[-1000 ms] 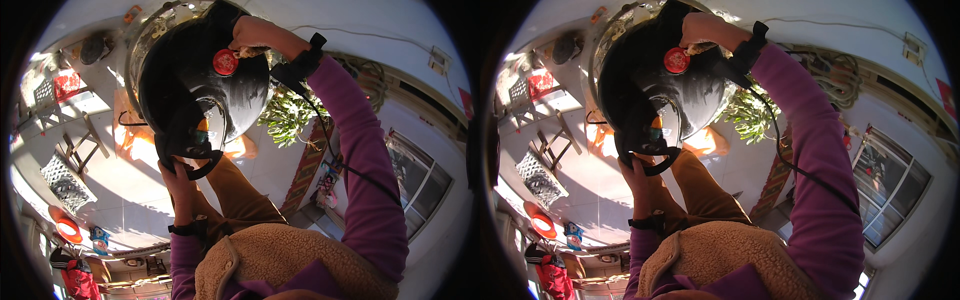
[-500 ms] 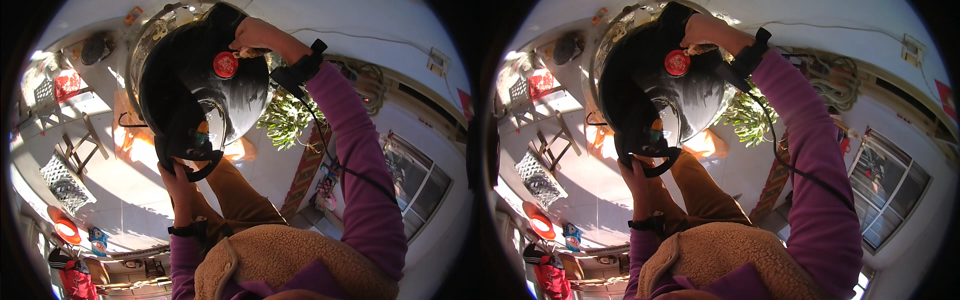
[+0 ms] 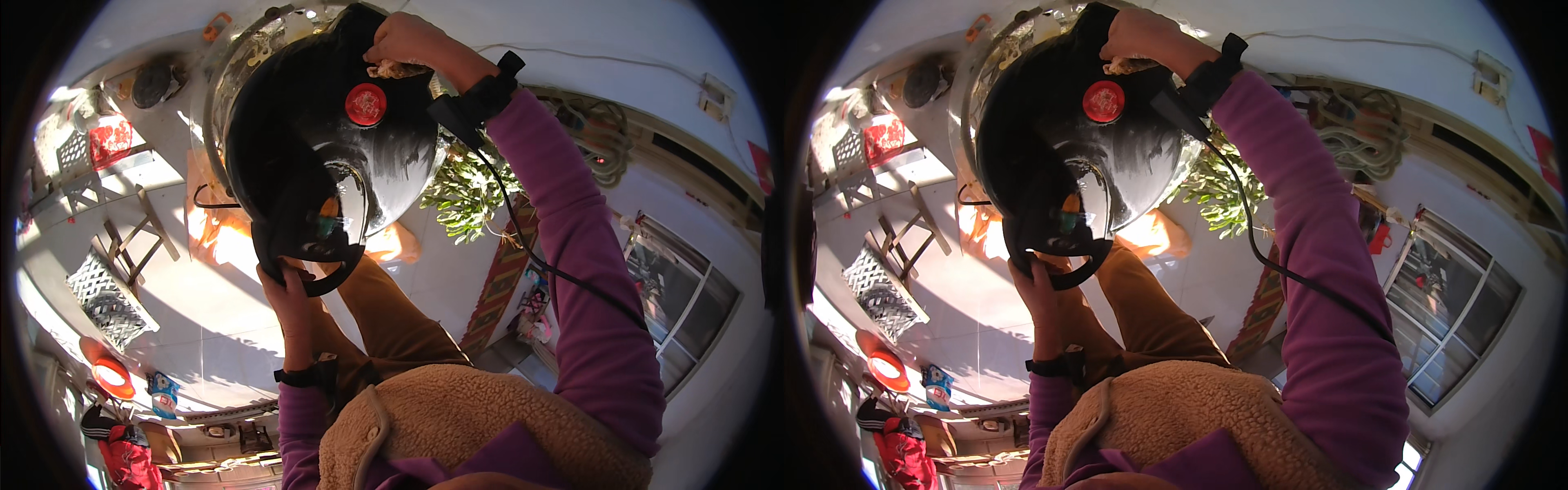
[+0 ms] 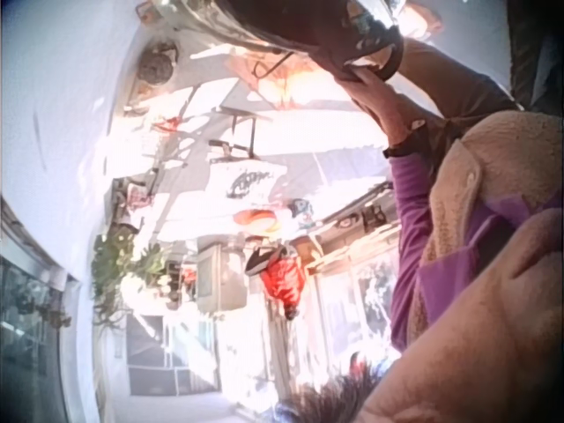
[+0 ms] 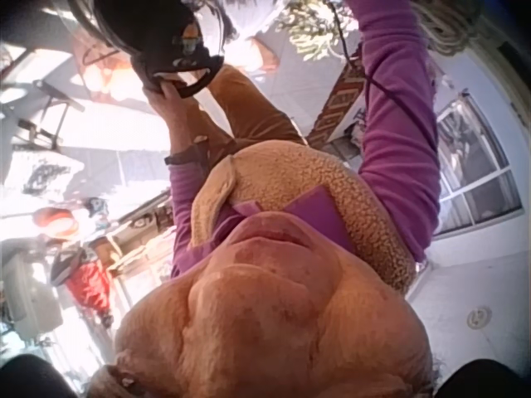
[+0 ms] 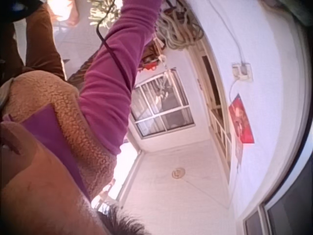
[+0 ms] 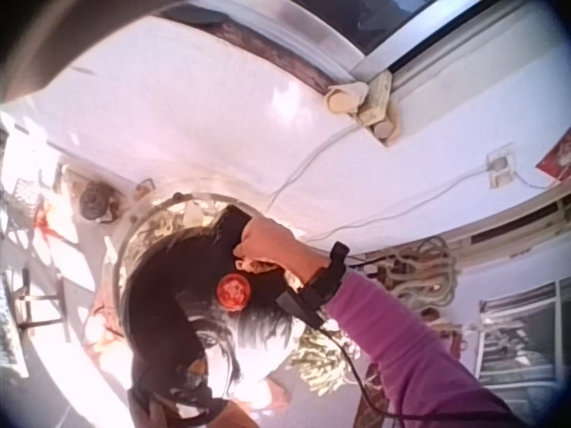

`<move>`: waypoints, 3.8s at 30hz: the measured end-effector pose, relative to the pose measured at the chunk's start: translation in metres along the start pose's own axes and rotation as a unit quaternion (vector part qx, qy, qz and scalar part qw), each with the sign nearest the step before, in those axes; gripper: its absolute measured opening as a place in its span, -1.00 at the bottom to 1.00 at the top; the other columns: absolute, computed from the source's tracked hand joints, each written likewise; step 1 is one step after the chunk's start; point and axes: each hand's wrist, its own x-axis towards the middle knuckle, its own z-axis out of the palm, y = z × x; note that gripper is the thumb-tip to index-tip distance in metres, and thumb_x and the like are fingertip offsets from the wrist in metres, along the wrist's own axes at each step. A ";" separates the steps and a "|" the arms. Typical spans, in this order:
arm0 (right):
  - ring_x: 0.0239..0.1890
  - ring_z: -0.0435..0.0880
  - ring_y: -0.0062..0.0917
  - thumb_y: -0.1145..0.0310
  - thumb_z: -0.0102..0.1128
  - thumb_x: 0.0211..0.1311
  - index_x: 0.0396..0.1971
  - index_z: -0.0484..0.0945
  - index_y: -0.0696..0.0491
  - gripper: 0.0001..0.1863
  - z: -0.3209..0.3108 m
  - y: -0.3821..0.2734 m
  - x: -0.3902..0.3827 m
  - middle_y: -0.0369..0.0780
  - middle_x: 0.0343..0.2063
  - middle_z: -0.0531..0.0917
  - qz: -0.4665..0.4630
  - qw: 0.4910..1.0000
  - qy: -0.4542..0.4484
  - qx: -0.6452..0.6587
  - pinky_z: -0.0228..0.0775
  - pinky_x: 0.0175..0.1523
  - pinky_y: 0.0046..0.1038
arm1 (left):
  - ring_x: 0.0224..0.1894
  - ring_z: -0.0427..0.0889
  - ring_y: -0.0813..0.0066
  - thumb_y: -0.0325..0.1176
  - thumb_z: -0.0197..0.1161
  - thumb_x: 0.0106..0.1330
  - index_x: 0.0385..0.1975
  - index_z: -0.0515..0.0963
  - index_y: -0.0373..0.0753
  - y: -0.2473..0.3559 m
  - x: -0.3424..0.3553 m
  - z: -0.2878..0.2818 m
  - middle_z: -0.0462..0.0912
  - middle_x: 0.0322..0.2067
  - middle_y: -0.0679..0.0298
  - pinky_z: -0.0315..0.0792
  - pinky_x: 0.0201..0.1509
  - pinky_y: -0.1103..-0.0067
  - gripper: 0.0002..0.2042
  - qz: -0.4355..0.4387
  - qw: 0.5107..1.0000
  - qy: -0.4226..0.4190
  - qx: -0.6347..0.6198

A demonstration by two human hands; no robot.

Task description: The person cleans a black motorcycle helmet by hand, using a white spray bottle and a brown cloth. They spray foam onto the helmet's visor and shell, then wipe and scrub the surfaces repeatedly.

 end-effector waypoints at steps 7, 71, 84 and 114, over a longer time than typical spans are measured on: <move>-0.43 0.72 -0.32 0.02 0.49 -0.07 -0.46 0.77 0.09 -0.61 0.000 0.005 0.004 -0.12 -0.50 0.73 0.067 0.997 0.020 0.025 0.53 -0.25 -0.29 | -0.55 0.66 0.46 -0.34 0.04 0.54 -0.08 0.29 -0.36 0.000 0.000 0.002 0.58 -0.55 0.18 0.56 -0.40 0.59 -0.80 0.007 1.000 0.013 0.013; -0.57 0.59 -0.54 0.14 0.26 0.34 -0.09 0.60 0.17 -0.62 0.012 0.092 0.027 -0.22 -0.49 0.65 0.034 0.766 0.345 0.541 0.50 -0.42 -0.51 | -0.56 0.65 0.46 -0.38 0.06 0.51 -0.09 0.32 -0.35 -0.011 0.004 0.001 0.59 -0.53 0.17 0.54 -0.43 0.59 -0.82 0.038 0.999 0.010 -0.022; -0.14 0.70 -0.19 0.49 0.43 -0.03 -0.04 0.52 0.13 -0.52 0.081 0.070 -0.123 -0.07 -0.17 0.68 0.019 0.824 0.389 0.412 0.53 0.00 -0.29 | -0.56 0.66 0.42 -0.41 0.02 0.49 -0.04 0.30 -0.37 -0.007 0.004 0.001 0.61 -0.56 0.17 0.56 -0.41 0.57 -0.81 0.018 1.000 0.016 0.005; -0.20 0.55 -0.37 0.37 0.46 0.01 -0.42 0.62 -0.03 -0.84 0.129 -0.066 -0.091 -0.36 -0.28 0.58 -0.163 0.871 0.463 0.017 0.43 -0.17 -0.29 | -0.58 0.67 0.39 -0.43 0.00 0.51 -0.02 0.30 -0.37 -0.003 0.002 0.002 0.63 -0.58 0.15 0.59 -0.41 0.56 -0.82 0.049 0.999 0.017 0.009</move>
